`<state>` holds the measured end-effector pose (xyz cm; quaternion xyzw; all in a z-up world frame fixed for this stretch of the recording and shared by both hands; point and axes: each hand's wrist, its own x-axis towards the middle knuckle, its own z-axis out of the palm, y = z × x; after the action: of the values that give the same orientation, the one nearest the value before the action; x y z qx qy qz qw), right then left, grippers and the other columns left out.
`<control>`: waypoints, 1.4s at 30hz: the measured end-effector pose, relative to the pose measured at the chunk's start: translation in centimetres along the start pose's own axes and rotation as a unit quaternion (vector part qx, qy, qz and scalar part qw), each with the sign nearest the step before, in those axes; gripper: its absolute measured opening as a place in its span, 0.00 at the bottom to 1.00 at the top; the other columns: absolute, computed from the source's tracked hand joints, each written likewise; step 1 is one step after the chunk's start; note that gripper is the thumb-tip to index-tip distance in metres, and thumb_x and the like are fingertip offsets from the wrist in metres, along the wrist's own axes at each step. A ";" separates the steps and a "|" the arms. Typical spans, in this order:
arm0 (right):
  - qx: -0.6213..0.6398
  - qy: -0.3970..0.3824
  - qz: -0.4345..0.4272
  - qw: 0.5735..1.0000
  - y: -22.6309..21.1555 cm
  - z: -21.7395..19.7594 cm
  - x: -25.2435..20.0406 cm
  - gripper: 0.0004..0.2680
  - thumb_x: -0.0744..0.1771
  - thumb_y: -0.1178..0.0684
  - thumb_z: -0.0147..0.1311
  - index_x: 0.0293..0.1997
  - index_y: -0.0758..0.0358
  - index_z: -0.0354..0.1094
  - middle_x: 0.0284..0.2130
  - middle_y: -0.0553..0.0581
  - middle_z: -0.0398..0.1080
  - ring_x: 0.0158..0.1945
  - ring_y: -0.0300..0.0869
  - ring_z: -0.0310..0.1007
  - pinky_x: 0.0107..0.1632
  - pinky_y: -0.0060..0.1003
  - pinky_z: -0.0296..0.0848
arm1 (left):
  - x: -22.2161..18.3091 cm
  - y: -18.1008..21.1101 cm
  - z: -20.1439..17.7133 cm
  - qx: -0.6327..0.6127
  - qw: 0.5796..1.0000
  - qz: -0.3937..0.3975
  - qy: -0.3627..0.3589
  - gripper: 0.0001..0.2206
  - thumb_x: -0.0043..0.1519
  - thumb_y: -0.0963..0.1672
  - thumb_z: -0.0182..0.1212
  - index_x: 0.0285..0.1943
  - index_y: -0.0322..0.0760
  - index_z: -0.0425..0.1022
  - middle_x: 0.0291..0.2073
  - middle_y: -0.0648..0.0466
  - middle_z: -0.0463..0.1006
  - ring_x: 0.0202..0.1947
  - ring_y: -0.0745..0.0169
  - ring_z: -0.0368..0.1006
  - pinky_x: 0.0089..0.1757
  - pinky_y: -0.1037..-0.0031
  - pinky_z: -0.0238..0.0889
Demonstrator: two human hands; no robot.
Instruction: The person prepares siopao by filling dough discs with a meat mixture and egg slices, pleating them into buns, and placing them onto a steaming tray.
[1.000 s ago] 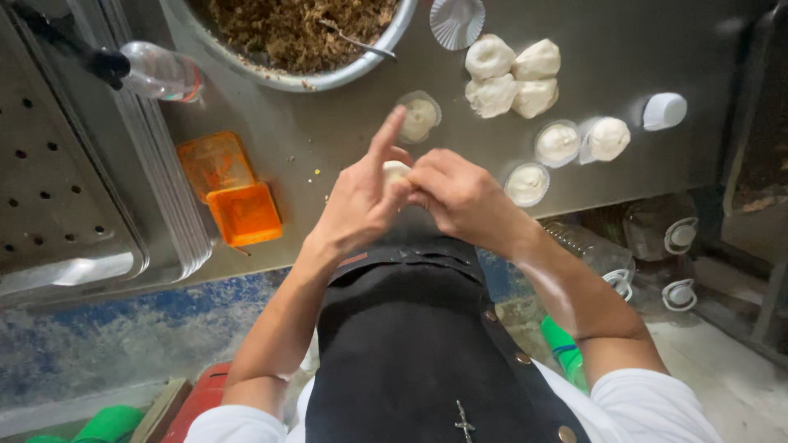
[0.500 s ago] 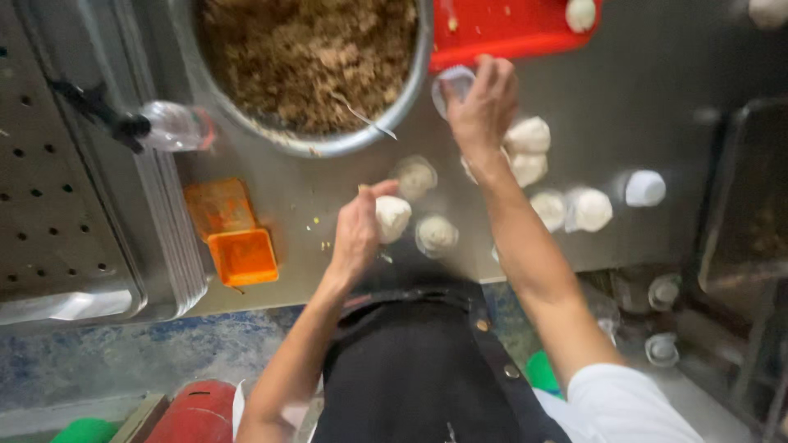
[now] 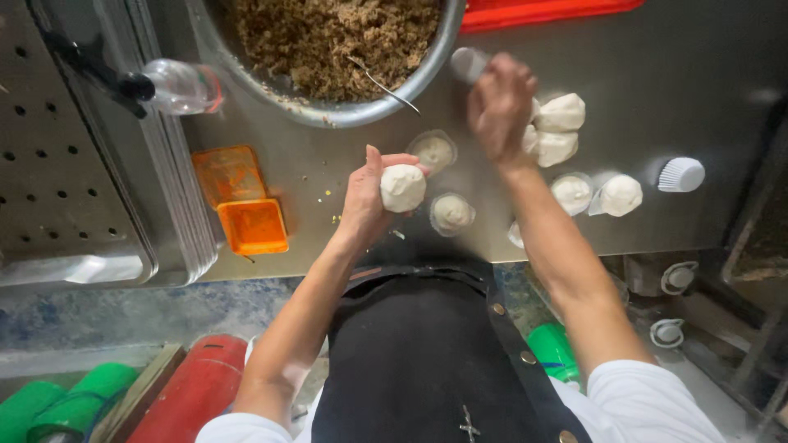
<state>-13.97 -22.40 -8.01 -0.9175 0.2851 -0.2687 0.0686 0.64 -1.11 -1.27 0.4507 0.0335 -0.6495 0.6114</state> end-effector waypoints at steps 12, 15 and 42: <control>0.335 -0.224 0.251 0.880 -8.5 -8.9 -2.7 0.19 0.65 0.56 0.63 0.64 0.65 0.68 0.52 0.63 0.73 0.51 0.54 0.76 0.53 0.46 0.76 | 2.9 -2.4 0.3 0.249 0.966 0.064 0.033 0.34 0.74 0.58 0.34 0.64 0.25 0.75 0.47 0.37 0.83 0.42 0.51 0.80 0.40 0.68 0.76; 0.283 -0.192 0.147 0.928 -9.6 -10.3 -1.9 0.24 0.62 0.57 0.67 0.65 0.68 0.65 0.62 0.71 0.66 0.62 0.59 0.70 0.58 0.47 0.74 | 3.5 -1.9 2.5 0.228 0.965 0.088 -0.095 0.37 0.69 0.58 0.33 0.80 0.34 0.32 0.75 0.39 0.50 0.71 0.51 0.55 0.59 0.63 0.63; 0.714 -0.031 0.447 0.538 -1.0 -7.6 -3.1 0.21 0.72 0.57 0.56 0.75 0.66 0.55 0.60 0.61 0.68 0.59 0.45 0.71 0.58 0.41 0.75 | 12.8 -3.6 5.8 -0.056 0.997 0.036 -0.025 0.33 0.68 0.61 0.35 0.65 0.33 0.67 0.53 0.48 0.78 0.50 0.53 0.78 0.46 0.60 0.75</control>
<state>-19.63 -19.61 -2.71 -0.3258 0.3698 -0.2889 0.8207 -3.48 -13.45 -7.72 0.4002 0.0388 -0.6354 0.6593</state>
